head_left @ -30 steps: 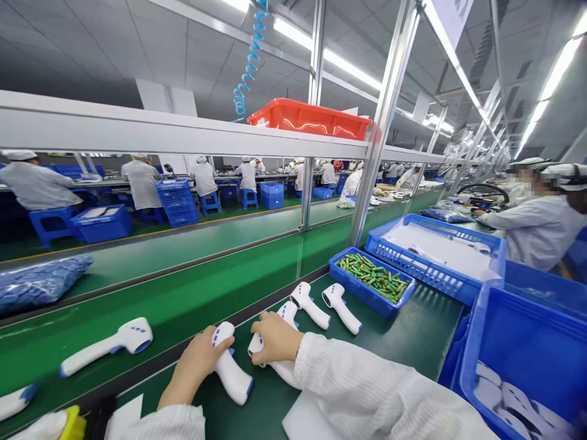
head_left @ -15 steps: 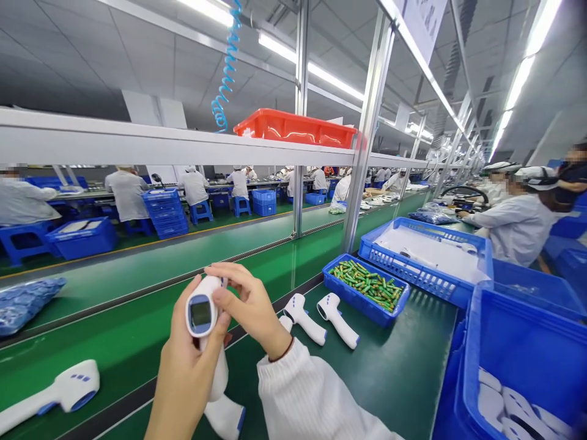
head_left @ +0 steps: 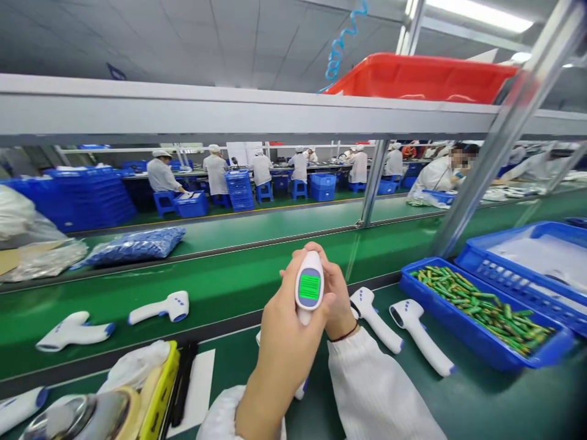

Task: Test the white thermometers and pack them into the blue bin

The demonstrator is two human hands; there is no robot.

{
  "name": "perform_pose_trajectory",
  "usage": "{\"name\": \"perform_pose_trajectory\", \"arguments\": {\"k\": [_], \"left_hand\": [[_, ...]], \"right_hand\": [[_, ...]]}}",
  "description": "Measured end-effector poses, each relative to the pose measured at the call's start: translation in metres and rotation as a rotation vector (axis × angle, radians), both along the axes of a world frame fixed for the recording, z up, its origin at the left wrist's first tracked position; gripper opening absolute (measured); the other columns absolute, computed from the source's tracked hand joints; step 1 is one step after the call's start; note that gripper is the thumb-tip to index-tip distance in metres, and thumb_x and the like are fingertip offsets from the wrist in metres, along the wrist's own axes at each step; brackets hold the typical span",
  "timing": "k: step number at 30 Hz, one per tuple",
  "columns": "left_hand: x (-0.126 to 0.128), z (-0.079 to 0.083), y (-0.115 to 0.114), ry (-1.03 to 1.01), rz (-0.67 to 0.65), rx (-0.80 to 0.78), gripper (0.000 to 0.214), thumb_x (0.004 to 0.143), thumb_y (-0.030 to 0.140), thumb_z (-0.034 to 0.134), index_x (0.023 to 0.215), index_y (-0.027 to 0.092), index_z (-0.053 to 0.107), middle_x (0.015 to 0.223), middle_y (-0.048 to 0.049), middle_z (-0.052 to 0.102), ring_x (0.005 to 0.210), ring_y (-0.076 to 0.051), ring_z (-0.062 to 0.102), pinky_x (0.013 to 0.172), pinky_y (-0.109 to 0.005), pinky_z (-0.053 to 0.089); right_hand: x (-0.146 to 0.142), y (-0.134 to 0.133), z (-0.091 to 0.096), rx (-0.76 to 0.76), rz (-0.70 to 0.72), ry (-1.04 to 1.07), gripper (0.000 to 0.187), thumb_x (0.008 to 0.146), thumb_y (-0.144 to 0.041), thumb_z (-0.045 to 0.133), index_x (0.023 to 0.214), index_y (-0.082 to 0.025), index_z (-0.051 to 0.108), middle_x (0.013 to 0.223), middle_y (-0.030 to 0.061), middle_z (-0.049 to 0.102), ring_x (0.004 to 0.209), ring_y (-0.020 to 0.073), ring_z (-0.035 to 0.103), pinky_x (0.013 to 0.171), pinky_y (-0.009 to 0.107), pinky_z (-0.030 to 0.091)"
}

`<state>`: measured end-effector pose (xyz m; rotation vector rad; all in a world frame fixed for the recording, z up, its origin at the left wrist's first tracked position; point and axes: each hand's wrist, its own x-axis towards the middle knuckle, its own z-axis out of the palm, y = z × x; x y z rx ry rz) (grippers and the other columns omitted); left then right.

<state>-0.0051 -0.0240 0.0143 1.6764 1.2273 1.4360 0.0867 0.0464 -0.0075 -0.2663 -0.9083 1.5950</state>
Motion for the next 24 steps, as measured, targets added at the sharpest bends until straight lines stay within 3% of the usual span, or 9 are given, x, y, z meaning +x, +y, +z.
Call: {"name": "perform_pose_trajectory", "arguments": {"k": [6,16,24], "left_hand": [[0.0015,0.0010,-0.0024,0.006,-0.018,-0.006,0.062,0.088,0.042,0.061,0.146,0.036,0.039,0.144,-0.0044,0.054,0.122,-0.029,0.058,0.097,-0.042,0.050],[0.0009,0.0025,-0.0054,0.005,-0.011,0.054,0.057,0.089,0.040,0.061,0.143,0.039,0.043,0.142,-0.0018,0.056,0.121,-0.028,0.059,0.097,-0.040,0.050],[-0.0013,0.0041,-0.0059,-0.023,0.014,0.042,0.059,0.089,0.042,0.062,0.144,0.038,0.042,0.140,-0.0022,0.058,0.123,-0.028,0.058,0.100,-0.042,0.049]], "right_hand": [[-0.0007,-0.0055,0.0025,-0.064,-0.077,0.004,0.022,0.078,-0.038,0.059,0.097,-0.029,0.053,0.085,-0.0029,0.057,0.065,0.0139,0.054,0.059,0.025,0.047],[0.0022,-0.0040,0.0029,-0.016,0.015,-0.015,0.021,0.080,-0.038,0.059,0.097,-0.031,0.050,0.079,-0.0054,0.052,0.060,0.0120,0.051,0.058,0.025,0.044],[0.0022,-0.0058,0.0034,0.000,0.017,-0.045,0.040,0.068,-0.039,0.069,0.103,-0.032,0.051,0.081,-0.0042,0.054,0.064,0.0141,0.054,0.058,0.027,0.046]]}}
